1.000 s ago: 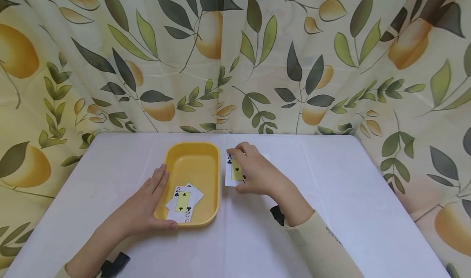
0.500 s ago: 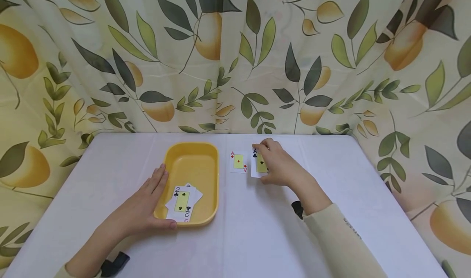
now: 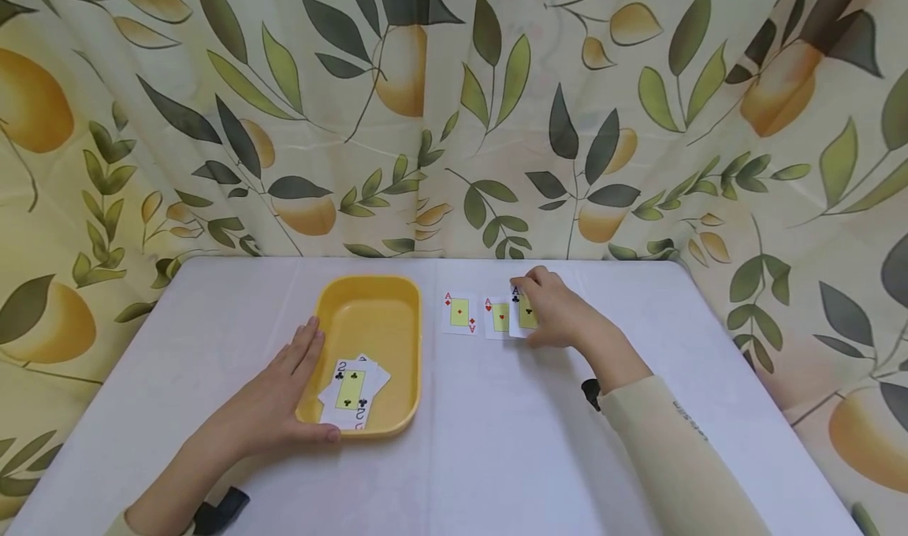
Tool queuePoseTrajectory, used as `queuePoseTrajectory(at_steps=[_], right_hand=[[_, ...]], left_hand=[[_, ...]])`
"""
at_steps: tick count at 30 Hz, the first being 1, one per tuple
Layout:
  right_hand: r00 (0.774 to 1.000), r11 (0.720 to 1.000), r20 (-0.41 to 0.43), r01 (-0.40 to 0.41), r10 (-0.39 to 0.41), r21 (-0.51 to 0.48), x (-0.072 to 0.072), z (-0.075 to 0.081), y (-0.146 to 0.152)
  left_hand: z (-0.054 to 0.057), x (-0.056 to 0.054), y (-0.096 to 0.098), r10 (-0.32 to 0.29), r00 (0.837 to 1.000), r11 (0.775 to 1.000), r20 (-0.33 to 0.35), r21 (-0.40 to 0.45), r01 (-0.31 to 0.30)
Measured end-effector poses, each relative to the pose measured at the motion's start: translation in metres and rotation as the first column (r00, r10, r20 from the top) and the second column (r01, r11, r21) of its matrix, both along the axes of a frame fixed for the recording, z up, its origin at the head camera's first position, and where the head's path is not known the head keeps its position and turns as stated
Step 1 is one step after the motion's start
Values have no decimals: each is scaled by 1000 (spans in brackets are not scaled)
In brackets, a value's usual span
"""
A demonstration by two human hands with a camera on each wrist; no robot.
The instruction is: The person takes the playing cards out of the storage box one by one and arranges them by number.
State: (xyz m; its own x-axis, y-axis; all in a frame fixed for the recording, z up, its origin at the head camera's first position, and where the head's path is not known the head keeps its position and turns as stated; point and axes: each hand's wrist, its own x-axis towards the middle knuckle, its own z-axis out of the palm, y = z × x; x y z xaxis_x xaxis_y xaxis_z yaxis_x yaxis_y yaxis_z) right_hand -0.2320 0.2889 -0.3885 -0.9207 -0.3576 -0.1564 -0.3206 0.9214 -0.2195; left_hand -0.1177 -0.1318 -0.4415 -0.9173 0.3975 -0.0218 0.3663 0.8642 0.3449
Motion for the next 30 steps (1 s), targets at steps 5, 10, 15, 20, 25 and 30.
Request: queuePoseTrajectory(at_steps=[5,10,15,20,25,30], right_hand=[[999,1000,39,24,-24,11,-4,-2,8],[997,999,79,24,-25,22,-8,-4,15],[994,999,104,23,-27,38,-13,-9,21],[991,999,128,34,-38,38,-19,-15,27],[986,999,161,43,-46,24,-20,-17,30],[977,998,204,53,-60,37,-21,-17,31]], left_hand=[[0,0,1,0,1000,1000,-5,0,0],[-1,0,2,3,1000,1000,-12,-7,-3],[-1,-1,2,7,1000,1000,-9,2,-7],[-1,0,1,5,1000,1000,-2,5,-5],[-2,-1,1,9,1000,1000,1,-5,-9],[-3,-1,0,8,1000,1000,3,-3,-8]])
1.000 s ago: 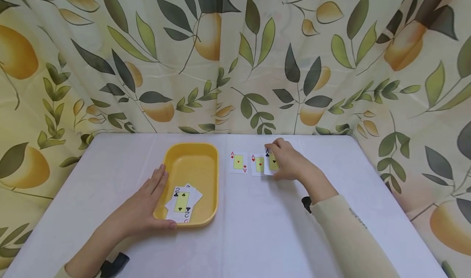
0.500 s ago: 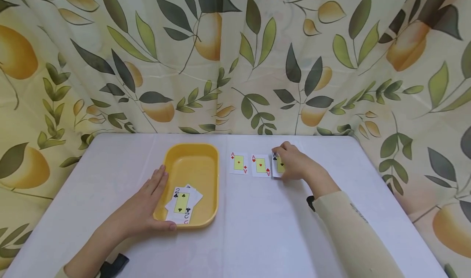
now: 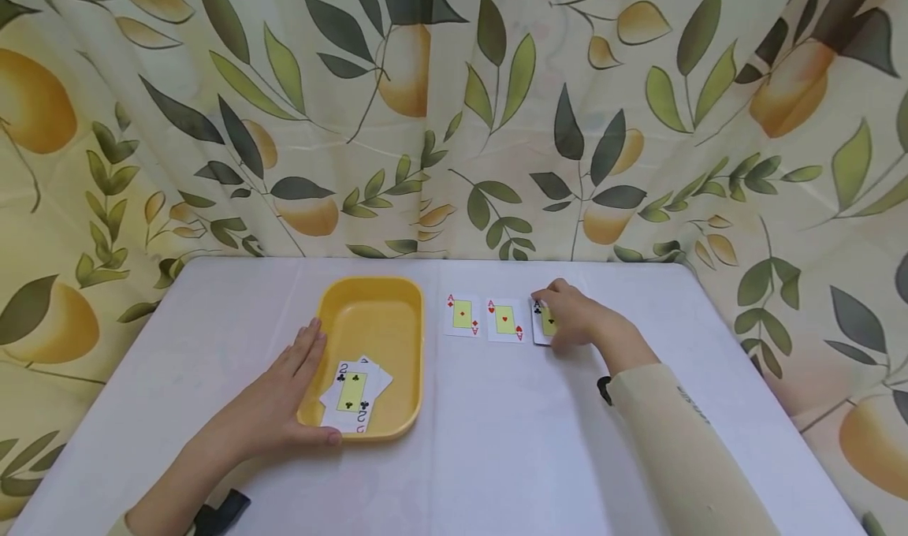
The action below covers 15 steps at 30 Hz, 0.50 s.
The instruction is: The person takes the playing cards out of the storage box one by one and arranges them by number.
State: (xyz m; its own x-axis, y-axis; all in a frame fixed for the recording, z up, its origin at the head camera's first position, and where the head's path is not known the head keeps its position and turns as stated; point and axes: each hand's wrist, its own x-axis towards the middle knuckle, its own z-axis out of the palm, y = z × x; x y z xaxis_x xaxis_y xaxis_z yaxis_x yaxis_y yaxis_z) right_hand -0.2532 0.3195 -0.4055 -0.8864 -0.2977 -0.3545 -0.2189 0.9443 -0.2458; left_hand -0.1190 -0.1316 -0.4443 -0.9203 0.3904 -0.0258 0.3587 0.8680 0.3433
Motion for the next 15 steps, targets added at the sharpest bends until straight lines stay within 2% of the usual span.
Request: queuePoseTrajectory(at_steps=[10,15], right_hand=[[999,1000,29,-22,22,7,-3,-4,7],[999,999,-12,-48,48,-19,4,-3,4]], left_hand=[[0,2,-1,7,1000,1000,7,8,-7],[1,2,-1,3,1000,1000,4,1,-3]])
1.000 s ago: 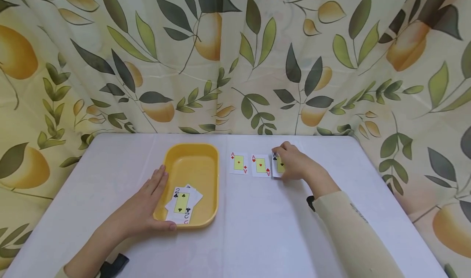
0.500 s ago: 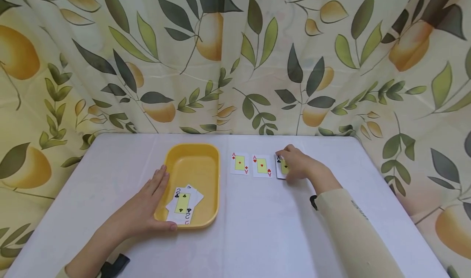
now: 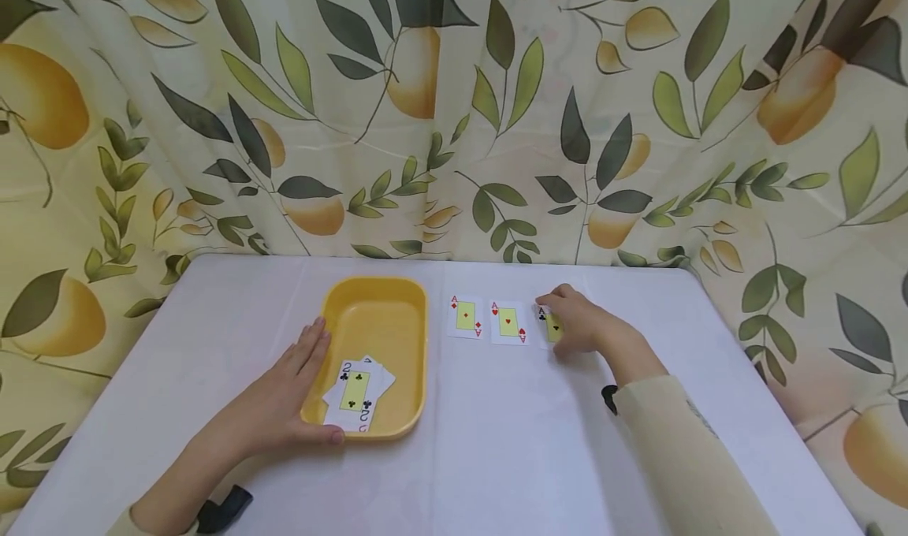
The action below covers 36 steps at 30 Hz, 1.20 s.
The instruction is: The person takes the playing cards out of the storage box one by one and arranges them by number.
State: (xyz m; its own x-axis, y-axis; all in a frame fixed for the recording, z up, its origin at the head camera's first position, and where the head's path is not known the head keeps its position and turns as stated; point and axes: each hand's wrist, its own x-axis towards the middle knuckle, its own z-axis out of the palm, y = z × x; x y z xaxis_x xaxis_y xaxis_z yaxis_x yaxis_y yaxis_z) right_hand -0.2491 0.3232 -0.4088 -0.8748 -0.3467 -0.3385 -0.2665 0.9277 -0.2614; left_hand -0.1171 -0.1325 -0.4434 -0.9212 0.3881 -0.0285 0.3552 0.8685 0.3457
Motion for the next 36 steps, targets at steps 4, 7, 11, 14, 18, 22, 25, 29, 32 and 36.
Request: queuePoseTrajectory(at_steps=[4,7,11,14,18,22,25,29,32,36], right_hand=[[997,998,-70,-35,31,-46,13,9,-20],[990,994,-122,-75,65,-78,26,19,-47],[979,982,-168,-138,115,-129,44,33,-85],[963,968,-211,-202,168,-151,55,40,-109],[939,948,-261,-273,226,-162,65,41,-137],[929,940,-275,-300,249,-161,72,38,-161],[919,931,-273,-334,285,-150,76,35,-178],[899,908,-265,-394,348,-144,80,26,-200],[884,894,-257,-430,390,-123,82,18,-216],[868,888,-248,-457,431,-55,85,8,-234]], left_hand=[[1,-1,0,1,1000,1000,-2,-5,-1],[1,-1,0,3,1000,1000,-4,-9,-3],[0,-1,1,2,1000,1000,-7,-12,-2],[1,-1,1,0,1000,1000,-6,-14,0],[1,-2,1,-1,1000,1000,-1,-6,1],[0,-1,1,-7,1000,1000,-2,0,7],[-1,-1,0,-11,1000,1000,-9,-1,11],[-2,-2,-1,-17,1000,1000,-15,2,17],[-1,-2,-1,-27,999,1000,-20,0,27],[-2,-3,-2,-48,998,999,-35,1,48]])
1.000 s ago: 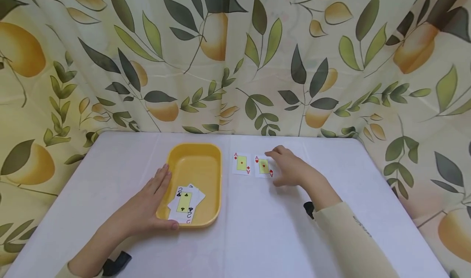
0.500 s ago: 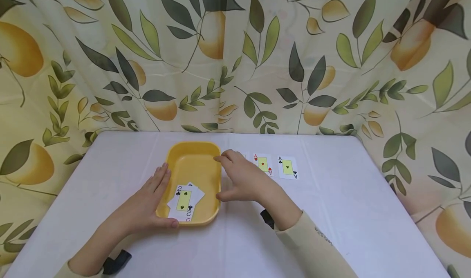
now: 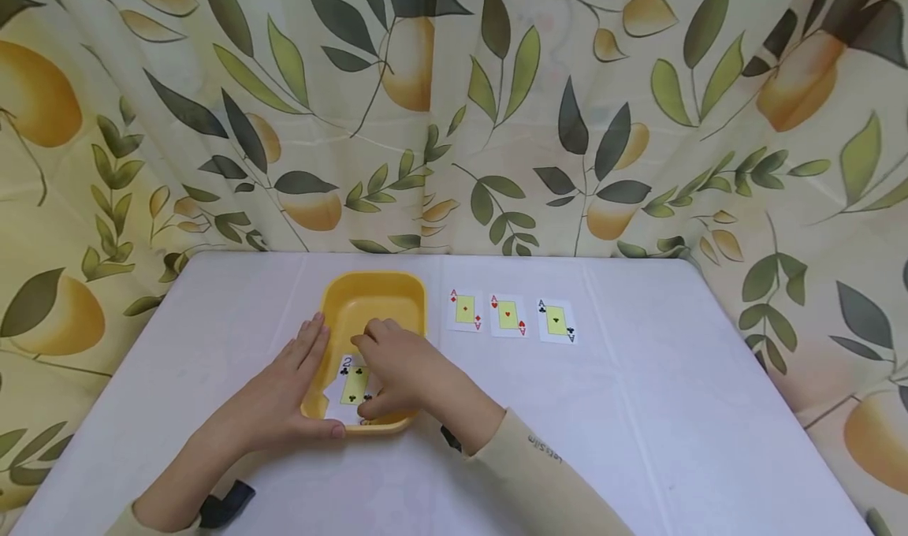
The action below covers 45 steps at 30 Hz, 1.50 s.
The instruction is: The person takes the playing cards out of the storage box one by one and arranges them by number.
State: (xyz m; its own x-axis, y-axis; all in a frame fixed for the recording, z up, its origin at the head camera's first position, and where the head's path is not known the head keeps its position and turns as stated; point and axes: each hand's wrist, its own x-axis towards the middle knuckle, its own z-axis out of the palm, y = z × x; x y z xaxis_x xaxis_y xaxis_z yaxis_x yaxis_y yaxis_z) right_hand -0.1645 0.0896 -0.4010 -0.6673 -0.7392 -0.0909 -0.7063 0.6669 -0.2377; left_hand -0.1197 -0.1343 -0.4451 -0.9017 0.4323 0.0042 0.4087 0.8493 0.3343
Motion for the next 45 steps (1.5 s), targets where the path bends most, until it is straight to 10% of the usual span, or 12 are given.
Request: queuePoseTrajectory(at_steps=[18,45], right_hand=[[997,977,-76,10,6,215,-11,-26,-30],[990,993,69,121,-121,16,-23,2,2]], left_hand=[[-2,-1,-2,-15,1000,1000,-27,17,15],[1,1,0,0,1000,1000,-12,24,1]])
